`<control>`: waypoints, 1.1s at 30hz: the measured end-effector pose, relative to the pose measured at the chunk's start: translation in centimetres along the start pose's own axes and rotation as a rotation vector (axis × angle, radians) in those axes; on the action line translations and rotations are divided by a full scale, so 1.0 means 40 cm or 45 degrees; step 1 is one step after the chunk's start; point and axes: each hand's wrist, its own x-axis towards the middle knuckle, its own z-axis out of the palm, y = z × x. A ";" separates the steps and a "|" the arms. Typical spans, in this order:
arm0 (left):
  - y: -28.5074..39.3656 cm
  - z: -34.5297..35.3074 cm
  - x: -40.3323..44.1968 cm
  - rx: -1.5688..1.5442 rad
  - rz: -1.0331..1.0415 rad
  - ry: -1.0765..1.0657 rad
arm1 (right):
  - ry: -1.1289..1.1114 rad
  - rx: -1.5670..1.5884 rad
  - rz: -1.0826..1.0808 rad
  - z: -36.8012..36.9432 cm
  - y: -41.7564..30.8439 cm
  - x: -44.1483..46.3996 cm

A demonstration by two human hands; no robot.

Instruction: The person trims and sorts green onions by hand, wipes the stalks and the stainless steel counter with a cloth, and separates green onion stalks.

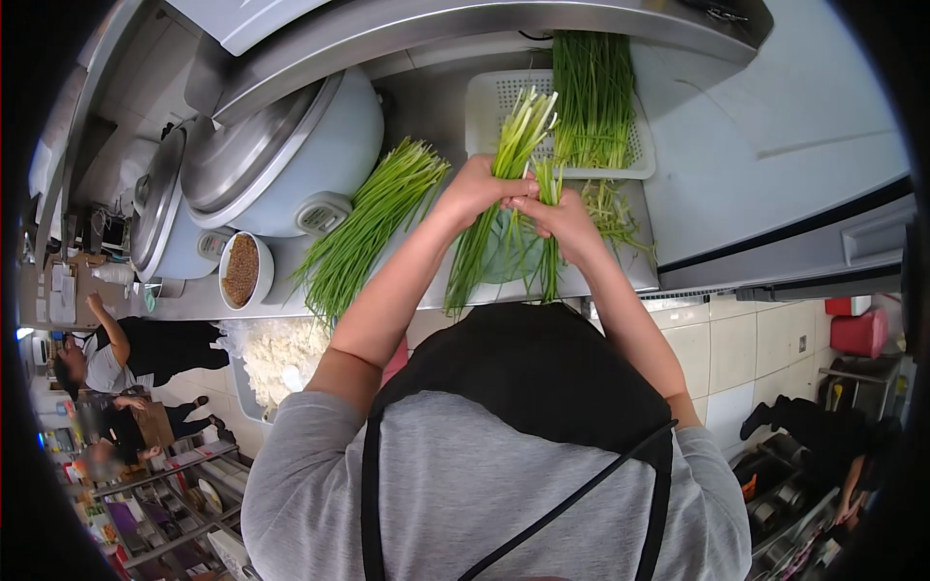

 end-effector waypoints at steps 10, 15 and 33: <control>0.022 0.000 0.004 0.107 0.071 0.042 | 0.036 0.022 -0.126 0.005 -0.033 -0.012; 0.040 0.008 0.004 0.183 0.055 0.153 | 0.304 -0.185 -0.322 0.003 -0.006 0.005; 0.027 0.004 -0.003 -0.074 0.042 0.023 | 0.304 -0.169 -0.318 -0.003 0.003 0.002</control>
